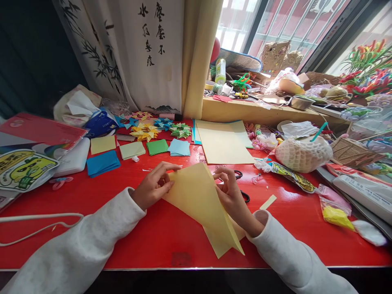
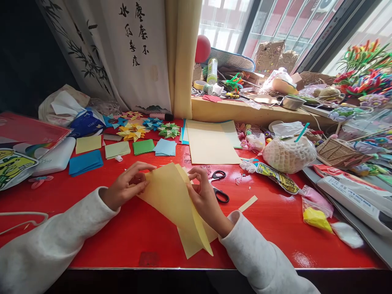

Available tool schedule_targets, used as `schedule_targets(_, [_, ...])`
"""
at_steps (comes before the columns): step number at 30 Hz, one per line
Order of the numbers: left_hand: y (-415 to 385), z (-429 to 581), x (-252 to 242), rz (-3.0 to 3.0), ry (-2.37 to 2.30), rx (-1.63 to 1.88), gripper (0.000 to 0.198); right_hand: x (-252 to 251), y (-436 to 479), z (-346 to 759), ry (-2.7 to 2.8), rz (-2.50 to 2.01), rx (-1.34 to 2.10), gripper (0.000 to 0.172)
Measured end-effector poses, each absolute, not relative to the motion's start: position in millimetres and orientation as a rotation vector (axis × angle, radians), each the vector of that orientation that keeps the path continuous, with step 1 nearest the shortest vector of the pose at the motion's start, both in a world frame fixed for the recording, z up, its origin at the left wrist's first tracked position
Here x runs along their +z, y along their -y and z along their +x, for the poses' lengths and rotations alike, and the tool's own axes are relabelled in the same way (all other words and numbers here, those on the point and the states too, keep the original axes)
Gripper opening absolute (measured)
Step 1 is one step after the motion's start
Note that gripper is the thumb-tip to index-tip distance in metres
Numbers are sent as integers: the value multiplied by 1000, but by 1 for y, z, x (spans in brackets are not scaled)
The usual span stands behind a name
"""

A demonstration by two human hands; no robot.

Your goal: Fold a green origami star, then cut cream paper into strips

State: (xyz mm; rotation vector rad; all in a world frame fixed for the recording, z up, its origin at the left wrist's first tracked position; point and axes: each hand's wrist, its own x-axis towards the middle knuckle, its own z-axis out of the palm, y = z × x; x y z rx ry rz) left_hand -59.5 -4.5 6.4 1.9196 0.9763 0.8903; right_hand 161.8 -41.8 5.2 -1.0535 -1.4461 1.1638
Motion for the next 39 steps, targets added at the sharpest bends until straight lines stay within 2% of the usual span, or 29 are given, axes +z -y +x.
schedule_targets(3, [5, -61, 9, 1894, -959, 926, 36, 3, 38, 165, 1463, -1132, 1047, 15])
schedule_targets(5, [4, -63, 11, 1996, -936, 944, 31, 1, 33, 169, 1495, -1205, 962, 10])
schedule_targets(8, [3, -70, 19, 2180, -865, 919, 19, -4, 23, 178, 1573, -1275, 863, 13])
schedule_targets(11, [2, -78, 31, 2313, -806, 892, 17, -10, 14, 187, 1641, -1308, 754, 17])
schedule_targets(15, [3, -89, 43, 2418, -734, 688, 20, -13, 8, 195, 1677, -1378, 651, 20])
schedule_targets(20, [-1, -95, 36, 2224, -674, 351, 28, -10, 5, 200, 1727, -1400, 551, 20])
schedule_targets(25, [-11, -104, 14, 2207, -760, 210, 31, -18, 2, 205, 1958, -1405, 500, 18])
schedule_targets(28, [-10, -109, 6, 2283, -822, 191, 33, -23, 3, 205, 2059, -1446, 307, 16])
schedule_targets(33, [6, -113, 0, 2526, -931, 168, 39, -17, 9, 205, 2259, -1338, -17, 38])
schedule_targets(35, [14, -112, -4, 2663, -971, 139, 43, -13, 15, 206, 2439, -1178, 18, 43])
schedule_targets(39, [22, -113, -11, 2839, -994, 54, 42, -12, 33, 213, 2709, -964, 315, 49])
